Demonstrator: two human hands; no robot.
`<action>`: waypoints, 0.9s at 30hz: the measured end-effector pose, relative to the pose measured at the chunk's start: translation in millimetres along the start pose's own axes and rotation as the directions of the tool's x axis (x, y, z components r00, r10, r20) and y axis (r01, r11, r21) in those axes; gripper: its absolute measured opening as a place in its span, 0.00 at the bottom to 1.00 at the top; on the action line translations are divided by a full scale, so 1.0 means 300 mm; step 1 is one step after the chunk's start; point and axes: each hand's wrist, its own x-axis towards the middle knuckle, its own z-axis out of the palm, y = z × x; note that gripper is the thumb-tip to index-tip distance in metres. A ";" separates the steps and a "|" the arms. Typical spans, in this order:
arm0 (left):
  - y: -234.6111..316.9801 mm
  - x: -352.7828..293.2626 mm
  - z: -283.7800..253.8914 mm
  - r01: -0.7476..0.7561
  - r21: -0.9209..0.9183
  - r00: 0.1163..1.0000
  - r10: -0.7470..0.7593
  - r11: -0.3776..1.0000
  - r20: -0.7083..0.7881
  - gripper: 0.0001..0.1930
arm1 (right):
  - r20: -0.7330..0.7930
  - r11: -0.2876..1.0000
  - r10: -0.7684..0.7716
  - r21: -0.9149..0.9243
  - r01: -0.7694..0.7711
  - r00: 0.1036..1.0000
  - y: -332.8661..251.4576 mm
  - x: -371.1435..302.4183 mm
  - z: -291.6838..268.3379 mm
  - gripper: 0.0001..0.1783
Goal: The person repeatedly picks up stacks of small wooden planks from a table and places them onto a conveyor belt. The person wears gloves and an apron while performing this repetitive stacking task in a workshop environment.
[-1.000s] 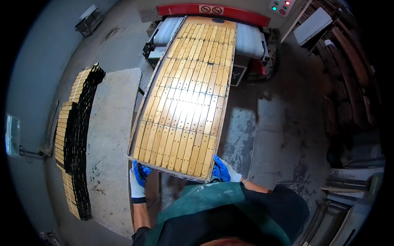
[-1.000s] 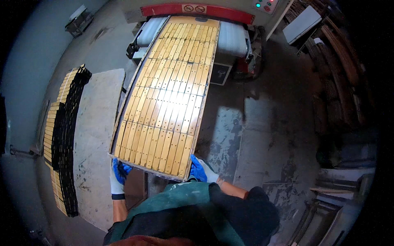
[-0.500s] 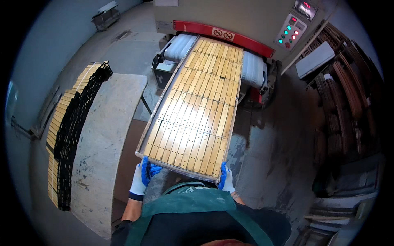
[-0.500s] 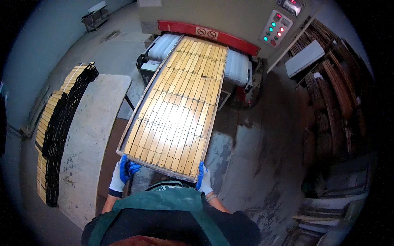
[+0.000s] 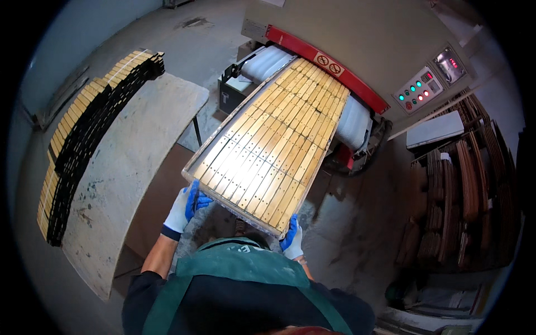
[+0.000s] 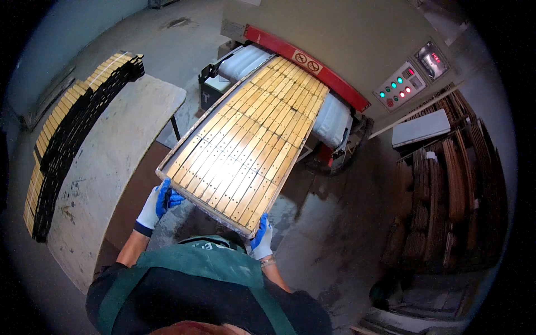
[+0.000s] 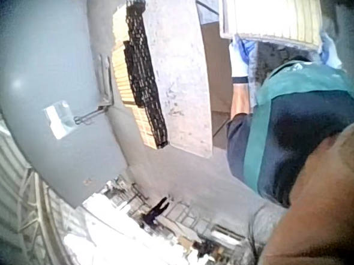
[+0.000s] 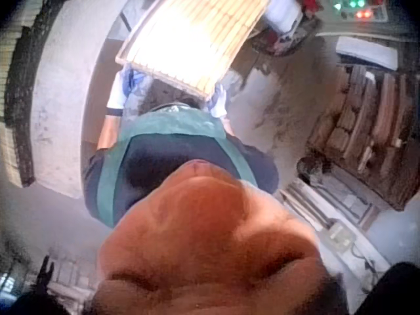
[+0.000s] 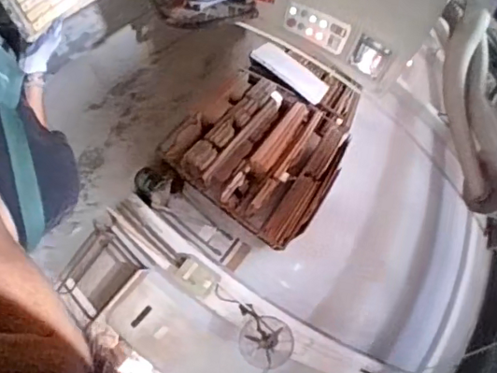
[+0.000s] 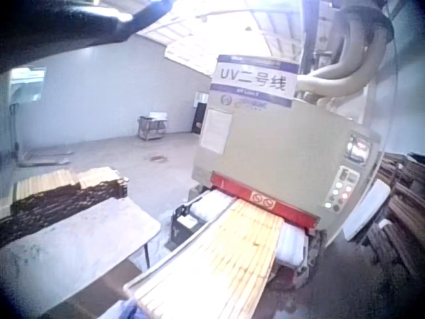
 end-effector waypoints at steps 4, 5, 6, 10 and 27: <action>0.014 -0.006 0.018 -0.023 -0.066 1.000 0.024 0.998 0.012 0.30 | -0.001 0.997 0.022 0.075 -0.022 1.000 0.032 0.035 0.005 0.26; 0.015 -0.004 0.018 -0.027 -0.084 0.999 0.029 0.996 0.023 0.30 | 0.001 0.995 0.026 0.092 -0.026 1.000 0.034 0.044 0.009 0.26; 0.014 -0.007 0.014 -0.029 -0.101 0.999 0.032 0.994 0.031 0.29 | 0.002 0.994 0.033 0.108 -0.033 0.999 0.036 0.044 0.020 0.26; -0.021 0.028 0.000 -0.006 -0.203 1.000 0.012 0.979 0.029 0.21 | 0.007 0.994 0.003 0.108 -0.003 1.000 0.070 0.075 -0.003 0.28; -0.422 -0.298 -0.201 -0.005 0.141 0.998 0.014 0.990 -0.063 0.25 | 0.083 0.987 0.151 0.049 -0.155 0.985 0.024 0.104 0.005 0.31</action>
